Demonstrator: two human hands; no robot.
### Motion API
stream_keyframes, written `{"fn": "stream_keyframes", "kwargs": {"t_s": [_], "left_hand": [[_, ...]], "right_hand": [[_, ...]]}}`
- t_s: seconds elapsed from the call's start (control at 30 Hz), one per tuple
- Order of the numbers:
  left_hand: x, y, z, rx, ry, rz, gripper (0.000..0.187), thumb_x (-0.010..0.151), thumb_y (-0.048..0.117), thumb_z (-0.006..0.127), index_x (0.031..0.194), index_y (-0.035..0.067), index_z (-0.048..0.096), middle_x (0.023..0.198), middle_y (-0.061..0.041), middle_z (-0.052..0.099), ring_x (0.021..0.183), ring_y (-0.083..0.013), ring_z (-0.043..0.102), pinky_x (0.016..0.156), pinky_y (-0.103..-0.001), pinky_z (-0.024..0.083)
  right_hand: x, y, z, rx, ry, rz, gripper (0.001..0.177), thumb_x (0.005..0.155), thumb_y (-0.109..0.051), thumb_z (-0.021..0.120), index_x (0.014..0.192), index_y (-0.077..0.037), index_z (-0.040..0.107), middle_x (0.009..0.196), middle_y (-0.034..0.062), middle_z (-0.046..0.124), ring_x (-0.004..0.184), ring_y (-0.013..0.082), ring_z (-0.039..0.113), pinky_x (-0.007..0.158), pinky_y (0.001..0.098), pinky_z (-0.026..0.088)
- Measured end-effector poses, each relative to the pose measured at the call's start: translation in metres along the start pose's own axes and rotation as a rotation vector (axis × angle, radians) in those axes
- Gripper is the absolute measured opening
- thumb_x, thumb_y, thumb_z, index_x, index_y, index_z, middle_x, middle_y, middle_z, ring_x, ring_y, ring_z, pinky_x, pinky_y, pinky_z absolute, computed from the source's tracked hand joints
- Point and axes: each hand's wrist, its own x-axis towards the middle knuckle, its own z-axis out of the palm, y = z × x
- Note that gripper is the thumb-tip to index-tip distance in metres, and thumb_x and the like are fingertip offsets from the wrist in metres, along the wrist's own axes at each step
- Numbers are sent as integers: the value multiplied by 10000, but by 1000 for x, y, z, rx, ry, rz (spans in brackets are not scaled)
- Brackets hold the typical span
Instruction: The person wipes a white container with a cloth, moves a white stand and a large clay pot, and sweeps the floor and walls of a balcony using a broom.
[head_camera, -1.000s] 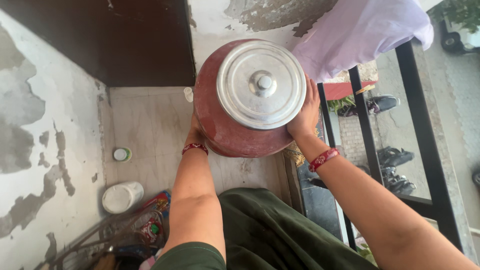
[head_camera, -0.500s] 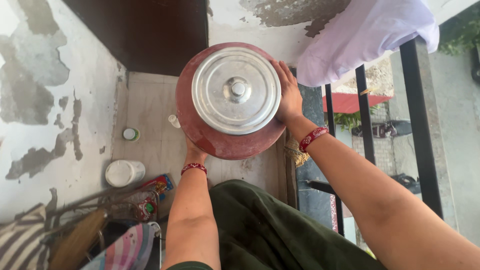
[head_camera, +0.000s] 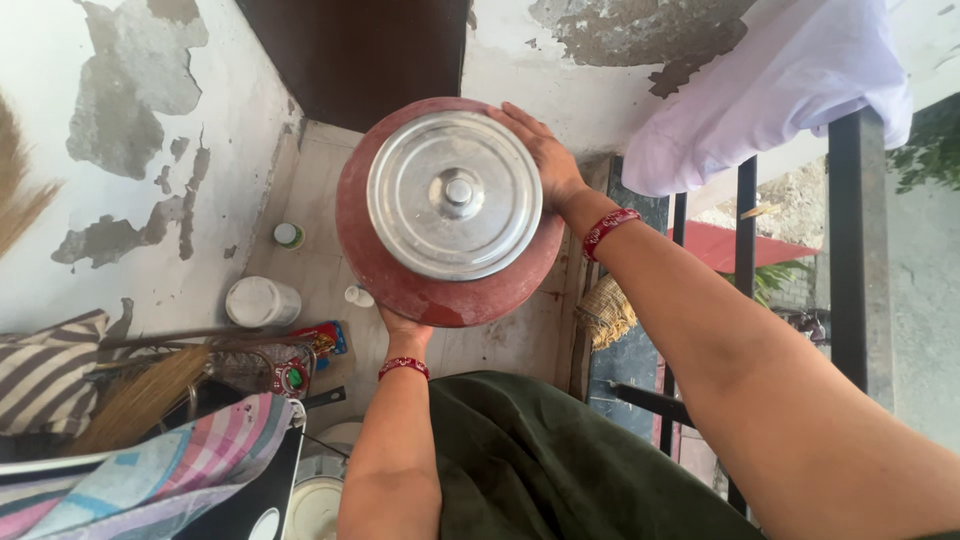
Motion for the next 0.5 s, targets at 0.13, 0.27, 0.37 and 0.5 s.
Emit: {"fn": "stream_keyframes", "kwargs": {"t_s": [0.13, 0.27, 0.37, 0.5], "left_hand": [[-14, -10, -2, 1, 11, 71, 624, 985, 560, 452, 1505, 219, 408, 1515, 11, 491, 1416, -226, 461, 1169, -449, 411], [-17, -17, -1, -15, 48, 126, 618, 988, 578, 431, 1497, 228, 417, 1514, 21, 491, 1409, -219, 461, 1167, -439, 397], [-14, -17, 6, -76, 55, 164, 646, 986, 612, 393, 1493, 215, 433, 1506, 14, 498, 1395, -219, 466, 1152, -438, 397], [-8, -14, 22, -21, 14, 291, 625, 1004, 574, 426, 1505, 200, 417, 1529, 2, 476, 1416, -216, 461, 1177, -437, 402]], "right_hand": [[10, -7, 0, -19, -93, -47, 771, 892, -572, 656, 1572, -322, 394, 1661, 101, 307, 1515, 344, 324, 1242, 413, 267], [19, -13, -1, -36, -141, -16, 776, 874, -570, 653, 1574, -370, 383, 1678, 88, 293, 1504, 350, 334, 1243, 407, 276], [27, -13, 2, -21, -145, 38, 752, 881, -561, 636, 1565, -399, 366, 1675, 60, 287, 1501, 323, 341, 1235, 391, 281], [47, -13, 9, -41, -141, 71, 684, 930, -566, 566, 1567, -426, 362, 1677, 28, 303, 1494, 301, 368, 1236, 379, 294]]}}
